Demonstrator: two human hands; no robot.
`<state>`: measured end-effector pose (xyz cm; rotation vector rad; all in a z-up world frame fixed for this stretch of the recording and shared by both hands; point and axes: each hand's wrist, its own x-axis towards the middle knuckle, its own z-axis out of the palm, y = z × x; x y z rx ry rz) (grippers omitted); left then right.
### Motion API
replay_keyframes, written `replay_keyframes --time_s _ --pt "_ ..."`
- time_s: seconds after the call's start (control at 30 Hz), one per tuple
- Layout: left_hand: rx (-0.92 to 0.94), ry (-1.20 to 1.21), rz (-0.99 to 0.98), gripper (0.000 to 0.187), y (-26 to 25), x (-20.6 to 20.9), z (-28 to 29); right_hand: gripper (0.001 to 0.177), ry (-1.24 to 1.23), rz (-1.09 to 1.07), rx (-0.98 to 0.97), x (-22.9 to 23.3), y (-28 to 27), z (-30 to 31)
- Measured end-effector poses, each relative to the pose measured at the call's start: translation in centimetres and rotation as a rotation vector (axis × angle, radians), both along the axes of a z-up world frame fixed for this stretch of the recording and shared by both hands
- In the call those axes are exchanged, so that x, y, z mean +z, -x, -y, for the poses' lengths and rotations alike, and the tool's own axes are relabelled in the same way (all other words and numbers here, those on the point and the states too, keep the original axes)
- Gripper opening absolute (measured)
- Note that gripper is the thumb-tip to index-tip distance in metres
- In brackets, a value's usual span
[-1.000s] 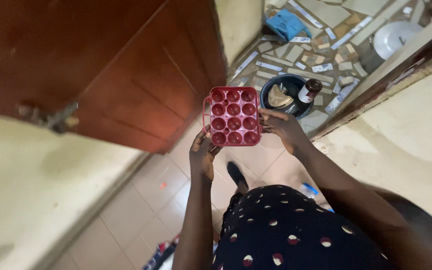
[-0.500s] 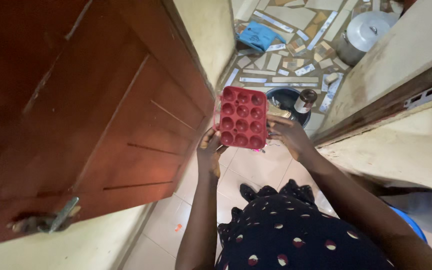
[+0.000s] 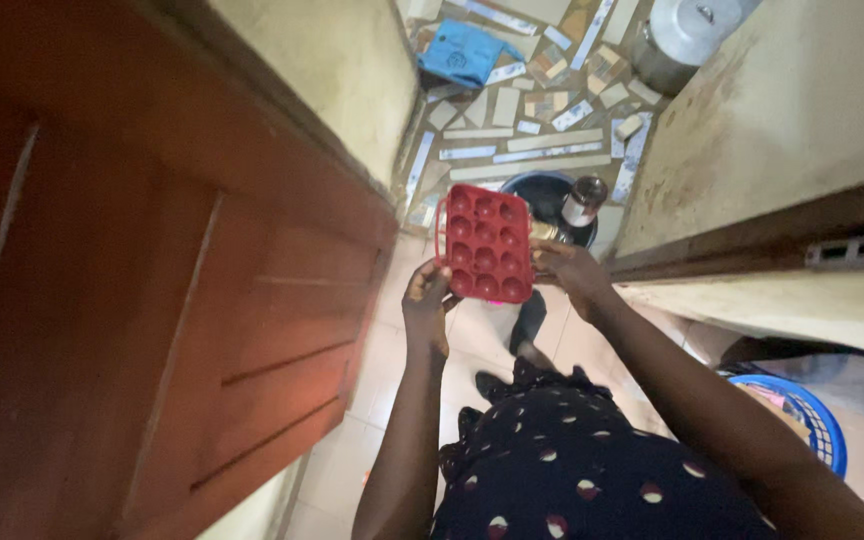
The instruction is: The person picks up items from the floor, including a small bottle, a cloth, a pouch, a purse, a medicine bottle, and a tray, and places them into a bucket one by one.
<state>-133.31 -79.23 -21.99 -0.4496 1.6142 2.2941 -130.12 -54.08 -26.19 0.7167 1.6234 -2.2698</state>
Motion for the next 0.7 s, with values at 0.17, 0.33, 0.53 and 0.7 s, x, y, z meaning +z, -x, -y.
replay_keyframes --time_s 0.17,0.33,0.53,0.7 --pt "0.005 0.002 0.020 0.030 6.0 -3.4 -3.9 0.046 0.093 -0.020 -0.012 -2.2 5.8 -3.1" --pt "-0.043 0.075 0.017 0.030 9.6 -7.0 -6.8 0.048 0.103 0.040 -0.033 -6.2 8.7 -4.7" --pt "-0.268 0.400 -0.069 0.029 12.0 -10.2 -10.4 0.049 -0.362 0.121 -0.047 -10.8 10.0 -6.1" --pt "-0.381 0.690 -0.697 0.024 13.0 -13.0 -14.1 0.050 0.277 0.098 -0.293 -11.6 12.0 -6.4"
